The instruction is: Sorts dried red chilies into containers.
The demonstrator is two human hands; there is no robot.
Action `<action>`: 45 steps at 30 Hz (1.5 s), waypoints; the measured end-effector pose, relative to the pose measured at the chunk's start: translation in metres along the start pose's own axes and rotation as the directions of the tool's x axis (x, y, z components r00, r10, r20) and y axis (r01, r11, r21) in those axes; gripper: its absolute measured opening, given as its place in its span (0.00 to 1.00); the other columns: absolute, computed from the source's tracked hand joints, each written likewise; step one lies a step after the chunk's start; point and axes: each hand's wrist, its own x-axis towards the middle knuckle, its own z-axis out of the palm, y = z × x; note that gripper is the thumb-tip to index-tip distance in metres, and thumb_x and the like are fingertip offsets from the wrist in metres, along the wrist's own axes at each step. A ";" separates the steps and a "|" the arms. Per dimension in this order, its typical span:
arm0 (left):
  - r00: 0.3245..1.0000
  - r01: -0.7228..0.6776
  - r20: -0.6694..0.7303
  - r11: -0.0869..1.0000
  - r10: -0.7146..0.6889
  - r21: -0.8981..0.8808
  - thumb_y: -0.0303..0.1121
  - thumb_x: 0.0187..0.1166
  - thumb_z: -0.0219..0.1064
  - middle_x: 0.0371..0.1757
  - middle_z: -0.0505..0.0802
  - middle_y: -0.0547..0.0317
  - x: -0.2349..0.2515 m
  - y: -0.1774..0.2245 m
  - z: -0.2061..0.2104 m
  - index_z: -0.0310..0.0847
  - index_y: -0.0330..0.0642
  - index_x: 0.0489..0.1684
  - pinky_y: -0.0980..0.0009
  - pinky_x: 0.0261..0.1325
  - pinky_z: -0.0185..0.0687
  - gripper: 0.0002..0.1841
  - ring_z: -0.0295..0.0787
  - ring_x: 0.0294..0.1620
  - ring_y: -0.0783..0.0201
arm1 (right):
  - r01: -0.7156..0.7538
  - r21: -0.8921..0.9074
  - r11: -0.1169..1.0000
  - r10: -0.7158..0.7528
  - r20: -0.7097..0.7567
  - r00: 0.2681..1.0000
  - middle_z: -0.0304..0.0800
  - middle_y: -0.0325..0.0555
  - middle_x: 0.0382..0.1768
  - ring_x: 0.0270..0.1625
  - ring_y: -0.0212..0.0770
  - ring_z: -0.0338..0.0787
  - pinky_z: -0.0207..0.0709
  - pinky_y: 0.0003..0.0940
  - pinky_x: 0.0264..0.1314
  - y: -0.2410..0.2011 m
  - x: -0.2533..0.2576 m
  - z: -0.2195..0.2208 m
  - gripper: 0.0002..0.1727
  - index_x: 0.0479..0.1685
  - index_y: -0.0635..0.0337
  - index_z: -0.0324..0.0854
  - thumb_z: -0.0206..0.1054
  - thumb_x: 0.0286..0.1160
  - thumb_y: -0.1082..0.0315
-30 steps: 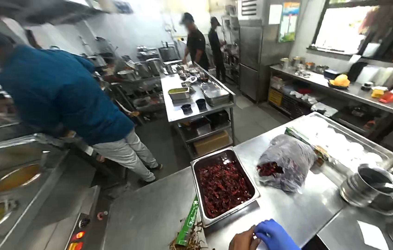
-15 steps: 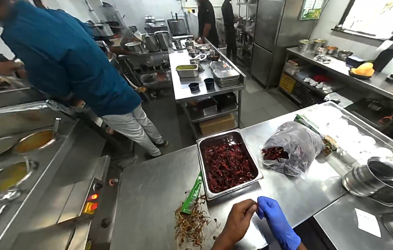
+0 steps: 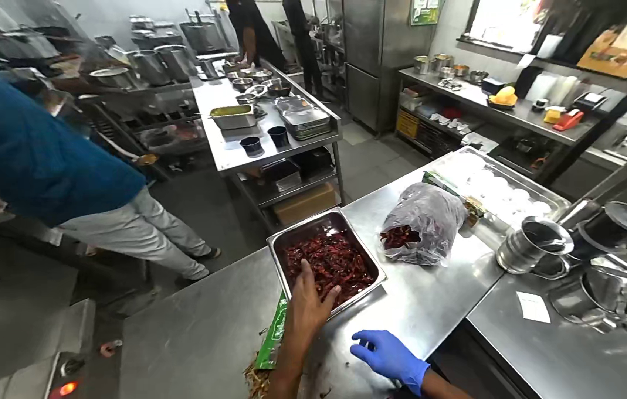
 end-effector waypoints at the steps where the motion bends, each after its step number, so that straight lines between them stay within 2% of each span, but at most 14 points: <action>1: 0.999 -0.022 -0.040 0.996 0.026 0.091 0.57 0.72 0.74 0.78 0.80 0.35 0.002 -0.005 0.000 0.51 0.40 0.94 0.35 0.70 0.78 0.53 0.83 0.71 0.36 | -0.013 -0.051 0.999 0.010 -0.074 0.997 0.94 0.38 0.48 0.46 0.39 0.93 0.86 0.48 0.54 0.001 0.004 -0.006 0.29 0.65 0.44 0.87 0.55 0.84 0.36; 6: 0.950 -0.200 -0.257 0.978 0.178 -0.061 0.46 0.84 0.61 0.66 0.90 0.44 -0.003 -0.038 0.048 0.84 0.40 0.70 0.43 0.72 0.80 0.24 0.87 0.67 0.46 | -0.151 -0.162 0.975 0.026 -0.593 0.805 0.94 0.37 0.41 0.45 0.38 0.92 0.86 0.48 0.52 0.015 0.040 -0.104 0.20 0.48 0.45 0.93 0.57 0.86 0.47; 9: 0.897 -0.240 -0.354 0.964 0.264 0.112 0.46 0.85 0.56 0.63 0.92 0.47 -0.011 -0.045 0.079 0.88 0.42 0.66 0.46 0.72 0.80 0.24 0.88 0.66 0.47 | -0.158 -0.295 0.942 -0.083 -0.663 0.744 0.89 0.50 0.65 0.61 0.52 0.91 0.84 0.58 0.61 0.031 0.070 -0.157 0.15 0.61 0.49 0.91 0.65 0.83 0.59; 13: 0.885 -0.225 -0.374 0.958 0.277 0.177 0.49 0.85 0.54 0.63 0.92 0.48 -0.009 -0.047 0.088 0.89 0.44 0.65 0.48 0.73 0.78 0.25 0.88 0.66 0.47 | -0.353 -0.336 0.873 0.138 -0.524 0.840 0.64 0.56 0.88 0.71 0.60 0.85 0.83 0.63 0.63 0.049 0.121 -0.195 0.30 0.85 0.36 0.73 0.63 0.82 0.49; 18: 0.884 -0.229 -0.389 0.965 0.261 0.128 0.48 0.84 0.55 0.58 0.94 0.51 -0.008 -0.053 0.089 0.92 0.45 0.59 0.51 0.71 0.80 0.22 0.90 0.62 0.49 | -0.245 -0.276 0.929 0.002 -0.659 0.752 0.85 0.46 0.75 0.75 0.47 0.85 0.76 0.56 0.77 0.035 0.121 -0.178 0.22 0.73 0.53 0.84 0.59 0.86 0.59; 20: 0.882 -0.237 -0.401 0.969 0.248 0.077 0.47 0.84 0.56 0.54 0.95 0.53 -0.008 -0.053 0.087 0.93 0.46 0.54 0.52 0.69 0.83 0.21 0.91 0.60 0.51 | -0.004 -0.255 0.967 -0.194 -0.746 0.637 0.93 0.46 0.62 0.66 0.45 0.90 0.81 0.51 0.71 0.024 0.105 -0.163 0.15 0.60 0.56 0.91 0.63 0.84 0.65; 23: 0.890 -0.243 -0.412 0.968 0.195 -0.066 0.44 0.84 0.59 0.51 0.96 0.55 -0.012 -0.050 0.083 0.95 0.45 0.50 0.53 0.65 0.85 0.18 0.92 0.56 0.54 | 0.216 -0.104 0.971 -0.212 -0.790 0.575 0.95 0.37 0.54 0.54 0.33 0.92 0.87 0.38 0.59 0.003 0.072 -0.147 0.12 0.54 0.50 0.94 0.65 0.84 0.64; 28: 0.870 -0.385 -0.434 0.872 0.232 -0.304 0.43 0.82 0.65 0.59 0.94 0.56 -0.030 -0.007 0.051 0.91 0.43 0.59 0.58 0.69 0.86 0.18 0.90 0.63 0.60 | 0.405 0.130 0.905 -0.204 -0.702 0.682 0.96 0.37 0.50 0.55 0.37 0.92 0.87 0.40 0.61 -0.027 0.020 -0.139 0.11 0.48 0.51 0.95 0.65 0.84 0.62; 33: 0.876 -0.481 -0.193 0.774 0.442 -0.412 0.70 0.65 0.73 0.92 0.66 0.58 -0.056 0.070 0.007 0.58 0.54 0.93 0.43 0.90 0.59 0.54 0.57 0.92 0.53 | 0.424 0.447 0.787 -0.223 -0.436 0.872 0.95 0.50 0.44 0.50 0.45 0.91 0.85 0.43 0.56 -0.055 -0.022 -0.135 0.15 0.40 0.61 0.93 0.64 0.83 0.60; 35: 0.850 -0.515 -0.108 0.768 0.516 -0.381 0.65 0.68 0.74 0.90 0.70 0.62 -0.056 0.081 0.014 0.59 0.53 0.92 0.41 0.93 0.52 0.50 0.56 0.93 0.56 | 0.420 0.498 0.759 -0.252 -0.370 0.894 0.95 0.52 0.45 0.51 0.44 0.91 0.85 0.42 0.57 -0.066 -0.030 -0.133 0.15 0.40 0.63 0.93 0.63 0.83 0.62; 37: 0.857 -0.477 -0.044 0.757 0.514 -0.446 0.53 0.80 0.70 0.75 0.85 0.67 -0.055 0.083 0.022 0.73 0.53 0.82 0.53 0.88 0.66 0.32 0.76 0.80 0.67 | 0.429 0.515 0.742 -0.270 -0.356 0.895 0.94 0.52 0.45 0.51 0.44 0.91 0.84 0.42 0.57 -0.073 -0.034 -0.132 0.15 0.41 0.63 0.92 0.62 0.83 0.62; 39: 0.874 -0.406 0.004 0.733 0.487 -0.546 0.43 0.86 0.64 0.59 0.91 0.64 -0.056 0.082 0.021 0.82 0.49 0.72 0.66 0.62 0.90 0.19 0.90 0.56 0.70 | 0.447 0.507 0.737 -0.279 -0.375 0.884 0.94 0.53 0.46 0.51 0.45 0.90 0.84 0.43 0.57 -0.073 -0.035 -0.134 0.17 0.42 0.64 0.92 0.61 0.85 0.62; 42: 0.899 -0.388 -0.009 0.787 0.438 -0.479 0.41 0.91 0.56 0.45 0.92 0.62 -0.064 0.084 0.014 0.84 0.46 0.62 0.68 0.44 0.91 0.15 0.90 0.38 0.69 | 0.425 0.464 0.777 -0.237 -0.411 0.881 0.93 0.54 0.45 0.50 0.48 0.90 0.84 0.45 0.58 -0.067 -0.039 -0.138 0.18 0.40 0.63 0.88 0.57 0.87 0.61; 45: 0.887 -0.460 -0.078 0.859 0.454 -0.224 0.45 0.91 0.51 0.42 0.93 0.60 -0.069 0.084 0.010 0.84 0.45 0.60 0.58 0.43 0.90 0.19 0.92 0.39 0.62 | 0.309 0.216 0.926 -0.182 -0.461 0.869 0.92 0.37 0.41 0.46 0.37 0.90 0.85 0.37 0.50 -0.069 -0.042 -0.140 0.11 0.40 0.50 0.89 0.67 0.81 0.55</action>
